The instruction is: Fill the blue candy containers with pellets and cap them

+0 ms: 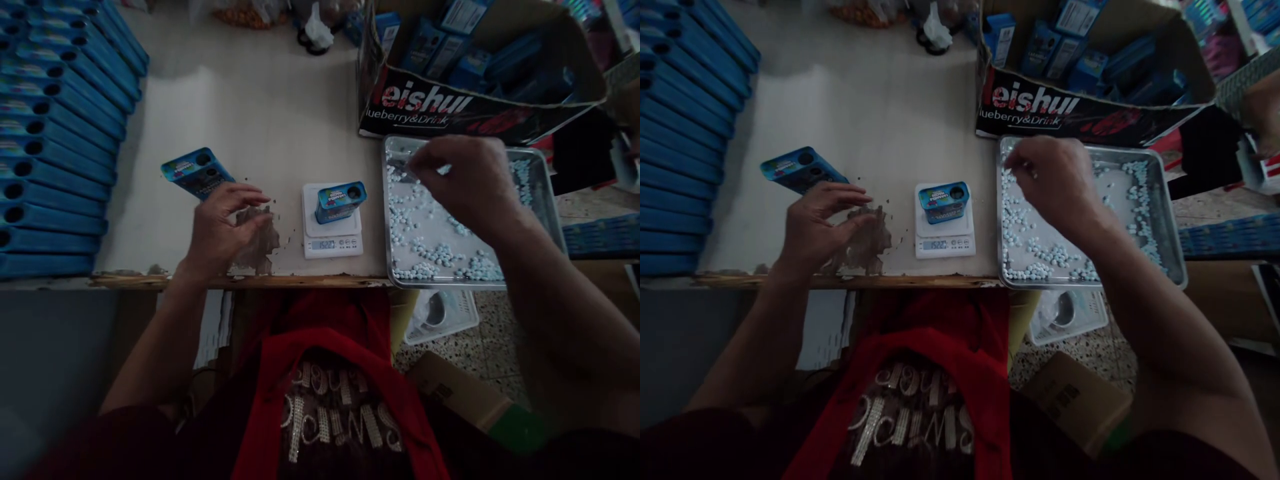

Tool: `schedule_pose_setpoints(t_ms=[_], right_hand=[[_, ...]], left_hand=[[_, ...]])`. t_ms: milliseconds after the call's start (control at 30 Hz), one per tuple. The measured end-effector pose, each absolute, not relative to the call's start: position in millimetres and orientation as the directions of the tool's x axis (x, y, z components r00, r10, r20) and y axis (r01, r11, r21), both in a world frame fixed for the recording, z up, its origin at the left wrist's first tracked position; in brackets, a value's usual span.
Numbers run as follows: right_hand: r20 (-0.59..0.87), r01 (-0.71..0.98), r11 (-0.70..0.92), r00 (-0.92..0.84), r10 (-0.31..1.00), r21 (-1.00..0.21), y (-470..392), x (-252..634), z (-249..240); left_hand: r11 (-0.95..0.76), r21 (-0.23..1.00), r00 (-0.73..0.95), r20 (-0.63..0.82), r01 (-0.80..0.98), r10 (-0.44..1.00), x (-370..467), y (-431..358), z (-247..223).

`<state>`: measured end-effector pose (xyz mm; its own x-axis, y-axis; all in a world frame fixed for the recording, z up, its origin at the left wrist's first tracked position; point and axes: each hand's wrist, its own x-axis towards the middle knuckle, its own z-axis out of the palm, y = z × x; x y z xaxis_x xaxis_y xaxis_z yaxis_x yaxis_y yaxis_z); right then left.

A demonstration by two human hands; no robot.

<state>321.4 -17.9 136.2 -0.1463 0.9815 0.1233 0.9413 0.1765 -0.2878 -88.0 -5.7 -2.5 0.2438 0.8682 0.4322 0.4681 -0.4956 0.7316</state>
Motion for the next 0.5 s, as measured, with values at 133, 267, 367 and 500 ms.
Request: schedule_pose_setpoints(t_ms=[133, 267, 367, 500], right_hand=[[-0.211, 0.955, 0.100, -0.162, 0.964, -0.279, -70, 398, 84], [-0.221, 0.977, 0.183, -0.204, 0.954, -0.113, -106, 428, 23], [-0.193, 0.965, 0.251, -0.262, 0.945, -0.083, -90, 425, -3], [-0.207, 0.921, 0.372, -0.389, 0.898, -0.117, -38, 421, -12]], left_hand=[[-0.453, 0.711, 0.163, 0.439, 0.537, 0.883, -120, -12, -2], [-0.399, 0.727, 0.100, 0.419, 0.559, 0.902, -124, -15, -1], [-0.457, 0.693, 0.160, 0.450, 0.557, 0.878, -105, -20, 6], [-0.552, 0.600, 0.273, 0.496, 0.579, 0.825, -89, -28, 16]])
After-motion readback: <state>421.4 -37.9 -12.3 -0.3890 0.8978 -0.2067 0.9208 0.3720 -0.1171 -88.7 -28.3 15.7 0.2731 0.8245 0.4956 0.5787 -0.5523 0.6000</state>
